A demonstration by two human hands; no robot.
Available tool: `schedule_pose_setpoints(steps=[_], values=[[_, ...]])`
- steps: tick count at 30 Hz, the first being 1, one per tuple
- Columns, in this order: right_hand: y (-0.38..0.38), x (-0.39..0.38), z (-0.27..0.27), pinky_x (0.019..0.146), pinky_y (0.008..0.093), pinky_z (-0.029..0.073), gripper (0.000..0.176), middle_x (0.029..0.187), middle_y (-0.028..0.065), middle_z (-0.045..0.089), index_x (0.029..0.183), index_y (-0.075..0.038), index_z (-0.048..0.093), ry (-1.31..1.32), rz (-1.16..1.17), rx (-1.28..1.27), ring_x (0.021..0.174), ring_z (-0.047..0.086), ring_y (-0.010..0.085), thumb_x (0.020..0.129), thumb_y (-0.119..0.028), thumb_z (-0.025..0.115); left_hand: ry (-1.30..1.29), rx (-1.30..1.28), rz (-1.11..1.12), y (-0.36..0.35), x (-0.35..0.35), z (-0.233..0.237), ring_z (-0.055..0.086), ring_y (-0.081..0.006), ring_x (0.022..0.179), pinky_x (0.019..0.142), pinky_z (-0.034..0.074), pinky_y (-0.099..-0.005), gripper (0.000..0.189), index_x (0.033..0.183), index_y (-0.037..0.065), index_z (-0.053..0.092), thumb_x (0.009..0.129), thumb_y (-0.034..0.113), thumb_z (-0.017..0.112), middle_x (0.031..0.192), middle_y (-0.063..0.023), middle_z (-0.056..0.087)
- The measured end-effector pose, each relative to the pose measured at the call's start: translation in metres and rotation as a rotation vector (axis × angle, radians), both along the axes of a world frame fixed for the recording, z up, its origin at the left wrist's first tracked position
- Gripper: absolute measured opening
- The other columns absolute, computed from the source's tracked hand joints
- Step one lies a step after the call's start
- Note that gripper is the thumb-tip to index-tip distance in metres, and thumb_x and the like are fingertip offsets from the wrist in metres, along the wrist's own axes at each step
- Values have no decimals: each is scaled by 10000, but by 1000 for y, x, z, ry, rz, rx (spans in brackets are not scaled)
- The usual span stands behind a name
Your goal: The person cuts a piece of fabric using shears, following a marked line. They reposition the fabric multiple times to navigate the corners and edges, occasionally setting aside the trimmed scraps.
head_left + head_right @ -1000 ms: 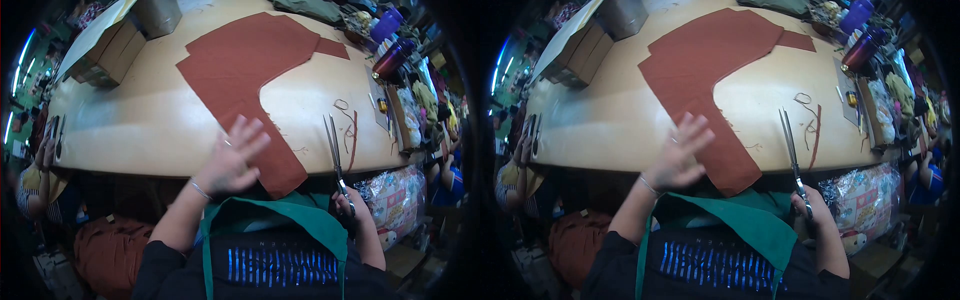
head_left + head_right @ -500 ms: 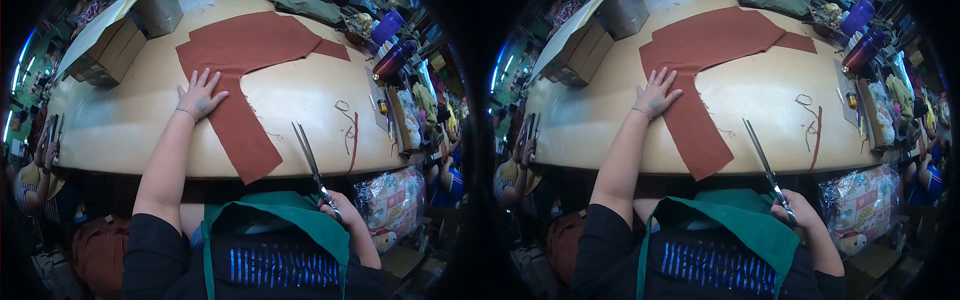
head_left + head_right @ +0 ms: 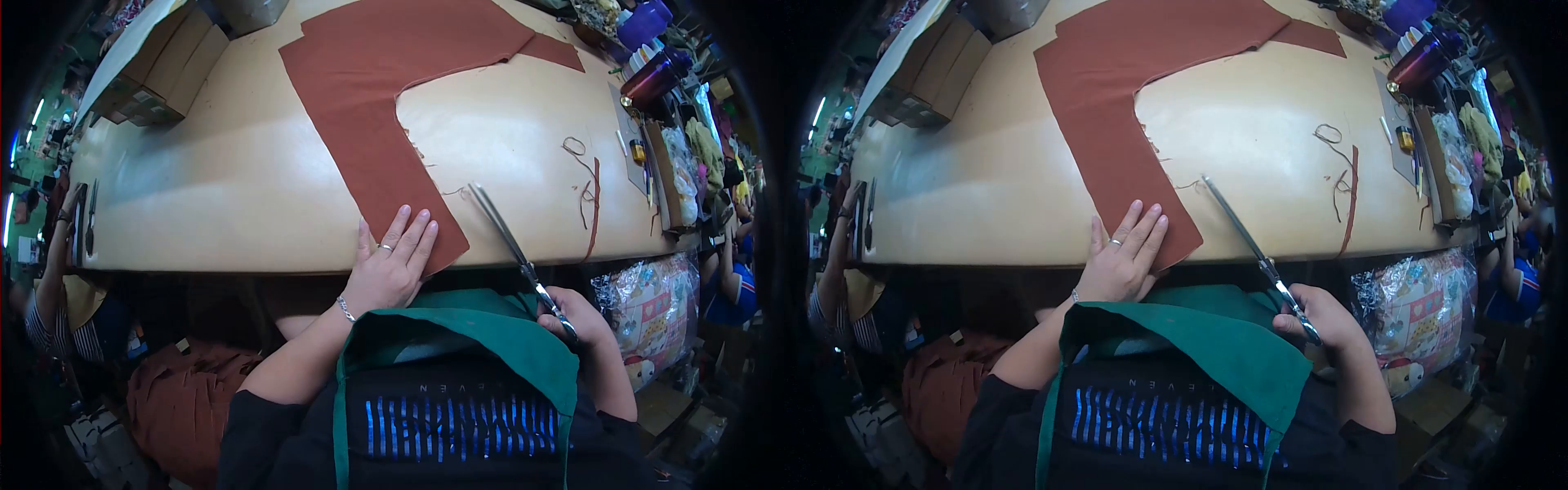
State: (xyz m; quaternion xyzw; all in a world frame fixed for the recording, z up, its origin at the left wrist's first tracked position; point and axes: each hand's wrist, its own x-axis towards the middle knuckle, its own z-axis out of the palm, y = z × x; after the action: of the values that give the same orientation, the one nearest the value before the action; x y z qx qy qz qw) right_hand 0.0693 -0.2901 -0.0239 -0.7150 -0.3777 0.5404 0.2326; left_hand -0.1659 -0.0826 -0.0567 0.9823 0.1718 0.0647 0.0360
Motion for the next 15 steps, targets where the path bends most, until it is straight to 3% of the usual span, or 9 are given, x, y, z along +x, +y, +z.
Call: schedule_pose_setpoints(steps=[3,6,10,15], values=[[-5,3,7,552,272,405,551,629,44,531,756,0,534,-4,36,-50,603,487,126,661,-519,695,-199,-264,-124,6,3,0,389,-328,1210,902,347,-571,594,1230,5,443,670,87,623,1294,-137,416],[-18,7,7,538,260,401,539,617,19,522,744,-14,531,101,21,-19,589,479,109,667,-523,690,-382,-312,-104,7,13,-1,456,-340,1148,886,402,-503,486,1178,11,500,703,46,598,1217,-157,488],[-28,9,13,487,206,343,465,601,-32,469,715,-62,490,402,-60,-87,550,423,55,709,-489,674,-419,-354,-46,-8,25,1,459,-353,1139,887,403,-503,445,1184,43,506,752,116,585,1220,-148,488],[-26,8,1,467,208,315,440,591,-46,428,720,-71,474,516,-73,-58,529,385,52,743,-475,645,-425,-403,-48,-19,27,-2,428,-357,1171,932,356,-514,466,1203,61,496,751,104,606,1245,-132,477]])
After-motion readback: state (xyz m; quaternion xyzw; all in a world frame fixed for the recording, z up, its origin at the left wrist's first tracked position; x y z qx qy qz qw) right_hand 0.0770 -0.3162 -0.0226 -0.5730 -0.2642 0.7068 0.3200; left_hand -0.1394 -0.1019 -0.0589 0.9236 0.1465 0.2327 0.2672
